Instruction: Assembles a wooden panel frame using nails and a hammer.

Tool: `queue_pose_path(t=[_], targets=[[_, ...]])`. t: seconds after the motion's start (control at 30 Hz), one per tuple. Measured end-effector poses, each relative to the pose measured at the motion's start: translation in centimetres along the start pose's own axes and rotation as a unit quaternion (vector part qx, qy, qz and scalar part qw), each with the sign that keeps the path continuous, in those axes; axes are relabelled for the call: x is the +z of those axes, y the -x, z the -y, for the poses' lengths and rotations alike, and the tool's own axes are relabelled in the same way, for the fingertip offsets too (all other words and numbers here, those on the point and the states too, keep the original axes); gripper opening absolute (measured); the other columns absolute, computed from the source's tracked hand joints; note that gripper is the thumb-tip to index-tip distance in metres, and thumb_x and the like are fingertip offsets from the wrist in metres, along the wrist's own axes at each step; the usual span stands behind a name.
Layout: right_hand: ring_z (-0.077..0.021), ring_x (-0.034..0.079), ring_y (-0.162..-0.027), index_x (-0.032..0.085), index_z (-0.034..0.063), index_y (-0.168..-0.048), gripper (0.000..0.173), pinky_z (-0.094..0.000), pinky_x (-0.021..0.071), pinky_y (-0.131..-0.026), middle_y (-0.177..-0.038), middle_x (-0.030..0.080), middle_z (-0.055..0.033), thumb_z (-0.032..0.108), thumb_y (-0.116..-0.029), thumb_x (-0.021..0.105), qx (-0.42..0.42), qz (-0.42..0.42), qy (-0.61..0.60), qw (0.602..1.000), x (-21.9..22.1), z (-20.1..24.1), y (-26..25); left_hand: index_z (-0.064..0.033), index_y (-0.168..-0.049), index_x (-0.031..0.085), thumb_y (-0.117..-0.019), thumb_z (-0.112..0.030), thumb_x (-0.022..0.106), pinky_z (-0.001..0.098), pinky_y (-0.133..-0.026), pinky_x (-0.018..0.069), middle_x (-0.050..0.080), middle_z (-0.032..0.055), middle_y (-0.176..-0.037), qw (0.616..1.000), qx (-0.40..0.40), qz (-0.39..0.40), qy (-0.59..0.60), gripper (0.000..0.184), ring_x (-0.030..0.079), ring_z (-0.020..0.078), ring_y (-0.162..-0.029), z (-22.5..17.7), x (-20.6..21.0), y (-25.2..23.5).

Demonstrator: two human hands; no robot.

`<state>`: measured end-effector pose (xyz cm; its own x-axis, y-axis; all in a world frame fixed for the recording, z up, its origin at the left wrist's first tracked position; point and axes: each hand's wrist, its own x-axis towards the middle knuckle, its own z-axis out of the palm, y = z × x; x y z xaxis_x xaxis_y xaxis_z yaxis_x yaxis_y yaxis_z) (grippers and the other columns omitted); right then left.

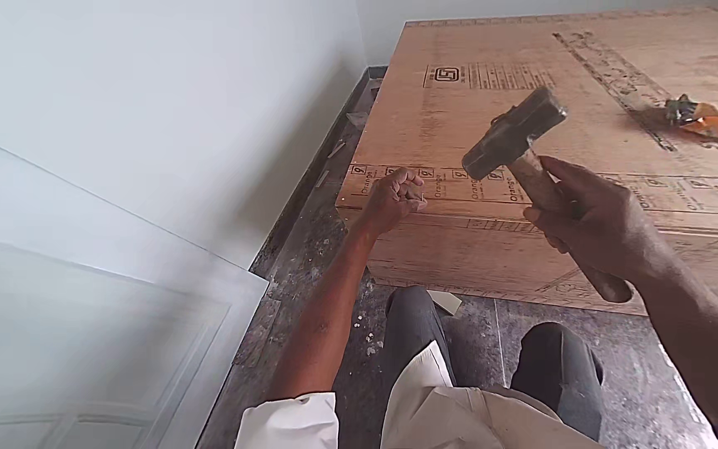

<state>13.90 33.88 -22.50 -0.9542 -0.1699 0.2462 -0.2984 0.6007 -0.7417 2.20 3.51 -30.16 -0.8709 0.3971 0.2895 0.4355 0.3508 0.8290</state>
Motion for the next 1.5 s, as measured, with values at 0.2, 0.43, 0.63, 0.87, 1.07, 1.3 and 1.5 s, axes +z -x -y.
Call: queue_pose_path(t=[0.2,0.43,0.63,0.87,1.07,1.3,1.5], targets=[[-0.015,0.063,-0.067,0.044,0.0247,-0.158,0.064,-0.038,0.0528,-0.058,-0.099,0.072,-0.0077,0.019,-0.0989,0.068,-0.089,0.015,0.149,0.985,1.0,3.2,-3.5,-0.0008,-0.125,0.058,-0.0865,-0.001,0.077,0.0294,-0.07,0.0572,0.072,0.0068,-0.081,1.0,-0.007,0.003,0.009,0.043,0.068,0.011,-0.07,-0.1,0.0,0.0],[-0.0199,0.066,-0.072,0.047,0.0129,-0.156,0.06,-0.0397,0.0554,-0.066,-0.096,0.073,-0.0109,0.013,-0.0988,0.066,-0.143,0.075,0.193,0.968,3.2,3.4,-5.7,-0.0013,-0.127,0.053,-0.0842,0.001,0.077,0.0268,-0.066,0.0548,0.071,0.0041,-0.08,1.0,0.001,-0.001,0.024,0.05,0.065,0.0084,-0.066,0.1,0.0,-0.1],[-0.0163,0.063,-0.067,0.048,0.0159,-0.155,0.06,-0.0367,0.0533,-0.06,-0.095,0.072,-0.0096,0.014,-0.0987,0.068,-0.109,0.06,0.172,0.977,2.8,4.3,-5.2,-0.0017,-0.125,0.052,-0.084,0.003,0.078,0.0287,-0.07,0.0576,0.072,0.0062,-0.082,1.0,-0.005,0.0,0.027,0.049,0.069,0.0112,-0.07,-0.2,0.0,-0.1],[-0.0235,0.065,-0.069,0.044,0.0206,-0.158,0.06,-0.0453,0.0544,-0.064,-0.088,0.071,-0.0099,0.015,-0.1009,0.063,-0.097,0.135,0.241,0.956,3.5,3.4,-5.8,-0.0019,-0.13,0.051,-0.0839,0.002,0.076,0.029,-0.067,0.0557,0.071,0.007,-0.087,0.999,-0.003,-0.001,0.038,0.052,0.066,0.0112,-0.068,0.0,0.1,0.1],[-0.0208,0.062,-0.065,0.045,0.0135,-0.157,0.062,-0.0408,0.0524,-0.06,-0.087,0.07,-0.0107,0.012,-0.0983,0.062,-0.139,0.031,0.196,0.97,4.3,2.7,-4.6,-0.0017,-0.127,0.053,-0.0836,0.002,0.079,0.0264,-0.069,0.0571,0.071,0.0043,-0.079,1.0,-0.001,-0.005,0.017,0.05,0.068,0.0092,-0.069,0.1,-0.1,-0.1],[-0.0237,0.063,-0.069,0.047,0.0151,-0.156,0.062,-0.046,0.0522,-0.066,-0.088,0.07,-0.0142,0.018,-0.0972,0.066,0.004,-0.002,0.131,0.991,5.9,-0.6,-0.4,0.0025,-0.118,0.068,-0.0794,0.001,0.081,0.0232,-0.06,0.0464,0.065,0.0026,-0.077,0.999,0.038,-0.003,0.01,0.04,0.053,0.0059,-0.063,0.6,-0.5,0.2],[-0.0065,0.054,-0.045,0.067,0.005,-0.108,0.055,-0.0276,0.0497,-0.042,-0.062,0.058,0.0039,0.058,-0.0984,0.055,0.099,-0.107,-0.061,0.987,11.7,-8.8,9.7,-0.0183,-0.133,0.071,-0.0837,-0.054,0.079,0.0592,-0.092,0.0522,0.072,0.0146,-0.125,0.92,0.049,0.063,-0.383,0.061,0.07,0.035,-0.108,1.2,-2.6,0.2]])
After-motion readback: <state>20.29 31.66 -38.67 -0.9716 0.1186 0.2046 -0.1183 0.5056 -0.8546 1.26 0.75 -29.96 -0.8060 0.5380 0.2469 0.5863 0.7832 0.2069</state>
